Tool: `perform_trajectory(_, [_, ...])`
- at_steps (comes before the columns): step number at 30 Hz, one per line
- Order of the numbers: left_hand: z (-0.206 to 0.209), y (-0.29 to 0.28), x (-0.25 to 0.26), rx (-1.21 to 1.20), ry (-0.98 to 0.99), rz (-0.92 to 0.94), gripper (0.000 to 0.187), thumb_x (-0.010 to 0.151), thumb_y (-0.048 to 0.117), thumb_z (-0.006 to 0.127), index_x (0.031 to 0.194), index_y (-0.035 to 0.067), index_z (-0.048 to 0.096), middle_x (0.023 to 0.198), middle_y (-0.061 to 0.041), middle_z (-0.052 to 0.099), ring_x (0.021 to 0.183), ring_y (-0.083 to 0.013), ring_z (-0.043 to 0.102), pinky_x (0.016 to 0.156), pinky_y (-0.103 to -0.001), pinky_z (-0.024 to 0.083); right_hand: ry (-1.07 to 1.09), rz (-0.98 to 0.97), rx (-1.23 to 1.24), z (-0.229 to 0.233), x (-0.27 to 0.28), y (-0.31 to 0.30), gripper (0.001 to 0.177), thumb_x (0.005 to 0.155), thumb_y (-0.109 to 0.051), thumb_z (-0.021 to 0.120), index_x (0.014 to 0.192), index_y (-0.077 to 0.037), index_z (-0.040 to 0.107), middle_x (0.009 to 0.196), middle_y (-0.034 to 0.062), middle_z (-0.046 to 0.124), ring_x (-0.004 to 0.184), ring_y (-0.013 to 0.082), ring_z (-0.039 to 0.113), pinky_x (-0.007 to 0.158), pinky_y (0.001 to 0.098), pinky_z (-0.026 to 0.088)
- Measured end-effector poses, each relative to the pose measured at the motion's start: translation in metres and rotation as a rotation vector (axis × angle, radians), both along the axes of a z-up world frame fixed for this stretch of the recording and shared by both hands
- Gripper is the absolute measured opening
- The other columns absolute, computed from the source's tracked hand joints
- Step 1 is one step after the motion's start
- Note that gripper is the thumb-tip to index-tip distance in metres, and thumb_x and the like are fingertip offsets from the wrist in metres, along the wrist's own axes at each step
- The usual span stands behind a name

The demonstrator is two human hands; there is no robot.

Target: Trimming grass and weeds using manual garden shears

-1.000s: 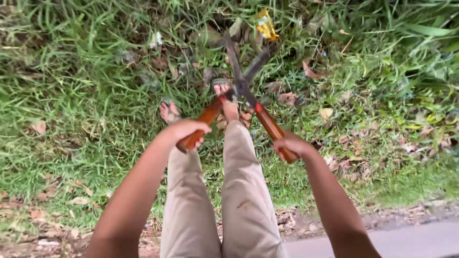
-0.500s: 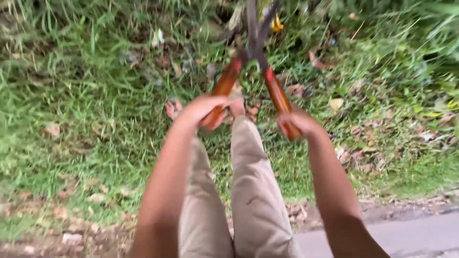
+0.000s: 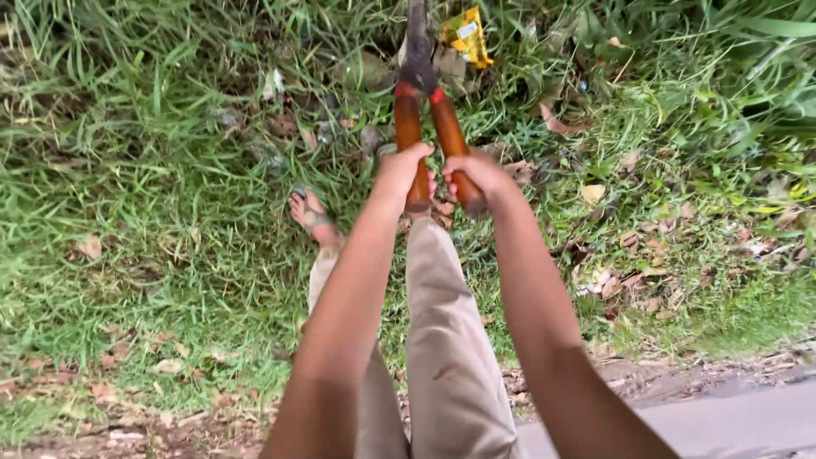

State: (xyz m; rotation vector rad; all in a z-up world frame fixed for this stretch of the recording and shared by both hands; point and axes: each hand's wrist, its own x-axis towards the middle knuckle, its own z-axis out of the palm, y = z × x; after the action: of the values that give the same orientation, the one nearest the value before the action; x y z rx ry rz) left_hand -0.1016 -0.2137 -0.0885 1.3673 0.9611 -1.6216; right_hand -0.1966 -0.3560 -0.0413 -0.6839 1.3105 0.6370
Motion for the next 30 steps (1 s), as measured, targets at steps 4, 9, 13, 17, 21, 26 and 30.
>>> perform_trajectory(4, [0.059, -0.01, 0.03, -0.017, 0.005, -0.073, 0.041, 0.075, 0.025, 0.081, 0.101, 0.002, 0.06, 0.061, -0.021, 0.067, 0.046, -0.0345, 0.07, 0.038, -0.05, 0.061, 0.125, -0.03, 0.049, 0.026, -0.02, 0.005, 0.029, 0.065, -0.02, 0.07, 0.09, -0.007, 0.062, 0.064, 0.0028, 0.058, 0.05, 0.017, 0.06, 0.049, 0.0343, 0.054])
perform_trajectory(9, [0.134, 0.038, 0.108, 0.061, 0.189, -0.293, 0.04, 0.077, 0.019, 0.077, 0.106, 0.002, 0.056, 0.067, -0.008, 0.057, 0.052, -0.0206, 0.065, 0.046, -0.03, 0.058, 0.08, 0.301, -0.017, 0.132, -0.024, -0.04, 0.029, 0.06, -0.007, 0.066, 0.088, 0.001, 0.06, 0.046, 0.0168, 0.054, 0.039, 0.0298, 0.059, 0.043, 0.042, 0.049])
perform_trajectory(13, [0.134, 0.069, 0.138, -0.019, 0.363, -0.538, 0.032, 0.079, 0.031, 0.073, 0.094, 0.007, 0.06, 0.062, -0.005, 0.056, 0.047, -0.016, 0.055, 0.04, -0.03, 0.048, 0.135, 0.34, 0.133, 0.134, -0.051, -0.049, 0.063, 0.064, -0.001, 0.07, 0.124, 0.005, 0.052, 0.063, 0.0169, 0.059, 0.042, 0.0262, 0.06, 0.04, 0.0404, 0.052])
perform_trajectory(17, [0.099, 0.051, 0.104, -0.055, 0.34, -0.356, 0.032, 0.082, 0.036, 0.074, 0.091, 0.01, 0.058, 0.061, -0.003, 0.054, 0.046, -0.0152, 0.057, 0.041, -0.029, 0.051, 0.117, 0.273, 0.071, 0.09, -0.034, -0.029, 0.037, 0.065, -0.005, 0.068, 0.101, 0.002, 0.061, 0.055, 0.0152, 0.057, 0.041, 0.027, 0.061, 0.041, 0.04, 0.053])
perform_trajectory(21, [0.037, 0.016, 0.029, 0.048, 0.181, 0.052, 0.034, 0.079, 0.034, 0.082, 0.084, 0.007, 0.061, 0.058, -0.013, 0.063, 0.043, -0.0264, 0.066, 0.037, -0.042, 0.058, 0.119, 0.116, 0.087, -0.003, -0.005, 0.012, 0.024, 0.066, -0.023, 0.069, 0.078, -0.004, 0.063, 0.055, 0.0092, 0.056, 0.046, 0.0201, 0.059, 0.048, 0.0361, 0.055])
perform_trajectory(26, [0.05, 0.03, 0.032, -0.017, 0.148, 0.007, 0.042, 0.079, 0.036, 0.082, 0.093, 0.004, 0.058, 0.062, -0.017, 0.066, 0.047, -0.0312, 0.069, 0.04, -0.047, 0.06, 0.115, 0.149, 0.046, 0.024, -0.008, 0.032, 0.022, 0.068, -0.026, 0.067, 0.073, -0.005, 0.065, 0.055, 0.0091, 0.057, 0.047, 0.021, 0.06, 0.048, 0.0369, 0.053])
perform_trajectory(30, [0.109, 0.096, 0.096, -0.04, 0.283, -0.132, 0.036, 0.081, 0.034, 0.078, 0.092, 0.004, 0.061, 0.058, -0.01, 0.06, 0.045, -0.022, 0.065, 0.036, -0.034, 0.054, 0.105, 0.394, -0.012, 0.138, 0.033, 0.022, 0.021, 0.062, -0.02, 0.068, 0.068, 0.0, 0.066, 0.045, 0.0172, 0.056, 0.039, 0.03, 0.058, 0.041, 0.0418, 0.048])
